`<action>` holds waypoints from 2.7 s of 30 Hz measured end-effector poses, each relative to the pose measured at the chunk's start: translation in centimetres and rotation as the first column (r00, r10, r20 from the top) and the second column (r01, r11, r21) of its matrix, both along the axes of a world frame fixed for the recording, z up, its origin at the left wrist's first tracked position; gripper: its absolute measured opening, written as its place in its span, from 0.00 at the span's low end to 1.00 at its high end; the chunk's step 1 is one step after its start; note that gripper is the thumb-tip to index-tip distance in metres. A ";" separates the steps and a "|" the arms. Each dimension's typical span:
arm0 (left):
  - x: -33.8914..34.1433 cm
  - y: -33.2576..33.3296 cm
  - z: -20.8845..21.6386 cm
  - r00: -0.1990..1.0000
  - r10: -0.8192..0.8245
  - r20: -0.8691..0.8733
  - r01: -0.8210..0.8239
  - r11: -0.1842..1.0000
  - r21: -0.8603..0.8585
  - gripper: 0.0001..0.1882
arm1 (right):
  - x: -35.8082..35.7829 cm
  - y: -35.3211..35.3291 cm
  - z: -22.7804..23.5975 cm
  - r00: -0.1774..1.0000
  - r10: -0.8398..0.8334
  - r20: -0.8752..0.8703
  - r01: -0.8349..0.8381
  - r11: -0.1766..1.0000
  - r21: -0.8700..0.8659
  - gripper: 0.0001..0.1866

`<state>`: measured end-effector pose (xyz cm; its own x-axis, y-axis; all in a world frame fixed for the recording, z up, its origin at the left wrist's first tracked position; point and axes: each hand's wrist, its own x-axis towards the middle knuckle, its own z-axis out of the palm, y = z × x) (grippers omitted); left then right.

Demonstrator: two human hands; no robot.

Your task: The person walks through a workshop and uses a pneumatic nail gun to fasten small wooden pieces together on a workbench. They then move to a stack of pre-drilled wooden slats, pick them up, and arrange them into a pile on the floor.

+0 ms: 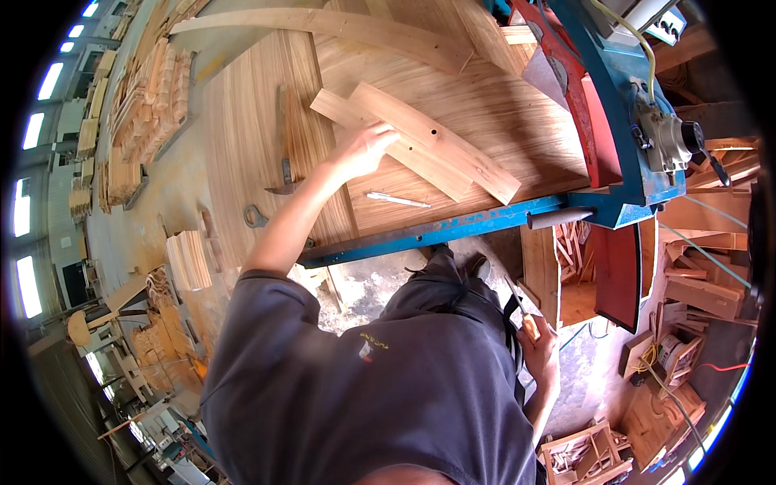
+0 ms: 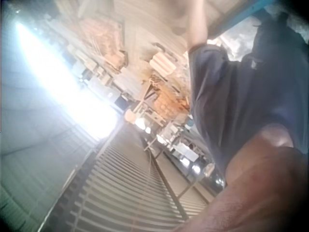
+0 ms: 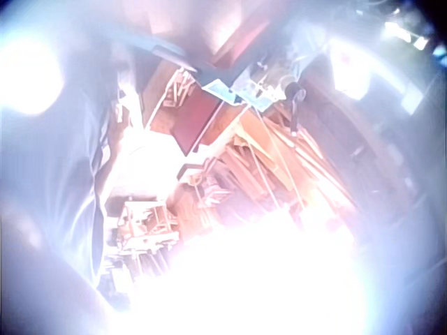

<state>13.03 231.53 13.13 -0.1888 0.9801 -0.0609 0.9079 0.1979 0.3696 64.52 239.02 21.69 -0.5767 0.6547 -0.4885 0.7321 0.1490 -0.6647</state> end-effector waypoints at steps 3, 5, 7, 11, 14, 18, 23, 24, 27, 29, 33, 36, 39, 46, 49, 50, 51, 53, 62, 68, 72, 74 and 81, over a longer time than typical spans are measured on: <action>0.4 0.3 1.0 0.991 -0.131 0.037 0.125 0.984 0.125 0.20 | -0.1 -0.3 0.0 1.000 0.028 -0.011 -0.027 0.999 0.043 0.16; 0.5 1.9 1.1 0.982 -0.150 -0.115 0.169 0.969 0.180 0.21 | -0.3 -0.5 -0.6 0.999 0.030 -0.036 -0.028 0.999 0.043 0.16; 2.9 4.8 1.4 0.971 -0.194 -0.139 0.215 0.964 0.156 0.24 | -0.6 -0.7 -0.6 0.999 0.034 -0.032 -0.033 0.999 0.035 0.16; 9.9 10.5 0.9 0.911 -0.412 0.016 0.410 0.902 -0.137 0.37 | -1.9 -0.3 -0.4 0.997 0.077 -0.023 -0.075 0.996 0.053 0.15; 12.6 11.8 0.3 0.890 -0.456 0.004 0.446 0.868 -0.220 0.38 | -2.1 -0.2 0.2 0.999 0.045 -0.030 -0.045 0.998 0.032 0.15; 13.2 12.7 -1.9 0.911 -0.411 0.014 0.408 0.898 -0.163 0.36 | -1.3 -0.6 0.1 0.999 0.020 -0.031 -0.019 0.999 0.046 0.14; 10.3 12.1 2.1 0.945 -0.308 -0.107 0.313 0.949 0.036 0.33 | -0.5 -0.8 -0.4 0.998 0.029 -0.048 -0.027 0.999 0.045 0.16; 9.1 12.1 4.3 0.956 -0.292 -0.005 0.289 0.944 0.162 0.32 | -0.2 -0.7 -0.6 0.999 0.021 -0.036 -0.020 0.999 0.041 0.16; 3.9 9.9 9.9 0.701 -0.236 0.673 -0.161 0.867 0.471 0.30 | -0.3 -0.4 -0.4 0.998 -0.004 -0.059 0.005 1.000 0.028 0.16; -1.5 6.8 13.4 0.501 -0.332 0.799 -0.437 0.700 0.565 0.31 | -0.3 -0.1 -0.3 0.996 -0.015 -0.086 0.017 1.000 0.018 0.17; -9.1 2.7 16.0 0.338 -0.675 0.656 -0.769 0.203 0.606 0.33 | -1.0 0.3 0.0 0.992 0.027 -0.121 -0.017 0.997 0.079 0.17; -10.0 0.4 15.2 0.069 -0.819 0.570 -0.767 0.322 0.555 0.34 | -1.3 0.5 0.3 0.997 0.000 -0.082 0.001 1.000 0.013 0.16; -9.9 -0.1 13.8 -0.007 -0.818 0.575 -0.805 0.345 0.482 0.34 | -1.4 0.5 0.1 0.996 0.010 -0.087 -0.010 1.000 0.007 0.15; -9.4 0.5 11.8 -0.066 -0.809 0.584 -0.867 0.337 0.367 0.34 | -1.4 0.0 0.5 0.999 0.026 -0.033 -0.025 0.999 0.026 0.16; -9.2 1.2 10.9 -0.090 -0.803 0.589 -0.862 0.359 0.358 0.33 | -1.7 -0.3 0.5 0.997 0.067 -0.038 -0.060 0.987 0.152 0.18; -9.1 1.4 10.5 -0.088 -0.788 0.609 -0.877 0.352 0.328 0.33 | -2.1 -0.4 0.6 0.997 0.072 -0.031 -0.063 0.970 0.234 0.19; -9.1 1.3 10.1 -0.088 -0.785 0.613 -0.883 0.347 0.317 0.33 | -2.6 -0.6 0.7 0.997 0.073 -0.022 -0.062 0.948 0.312 0.19; -9.0 1.6 9.4 -0.096 -0.781 0.617 -0.892 0.343 0.295 0.33 | -4.4 0.0 0.9 0.979 0.197 -0.049 -0.143 0.840 0.523 0.13; -9.2 1.8 8.5 -0.104 -0.750 0.653 -0.876 0.380 0.298 0.33 | -10.6 1.9 3.8 0.999 -0.008 -0.036 0.021 0.917 0.398 0.18; -9.1 2.5 10.3 -0.101 -0.772 0.627 -0.840 0.404 0.363 0.35 | -10.0 1.3 3.1 0.990 0.095 -0.106 -0.047 0.922 0.385 0.23; -7.9 3.0 12.5 0.099 -0.711 0.696 -0.735 0.419 0.533 0.36 | -9.0 1.0 2.8 0.984 0.113 -0.139 -0.063 0.944 0.323 0.24; -5.4 4.3 14.4 0.296 -0.565 0.770 -0.619 0.500 0.606 0.37 | -8.5 0.9 2.9 0.986 0.107 -0.124 -0.070 0.960 0.271 0.23; 5.1 10.9 13.9 0.845 -0.441 0.301 0.075 0.657 0.750 0.40 | -6.8 0.1 1.2 0.980 0.091 -0.179 -0.050 0.975 0.218 0.18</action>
<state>18.08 242.45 27.03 -0.0534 0.7642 0.6427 0.5868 -0.4968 0.6395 57.77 239.10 22.89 -0.6929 0.6858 -0.2225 0.5803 0.3474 -0.7366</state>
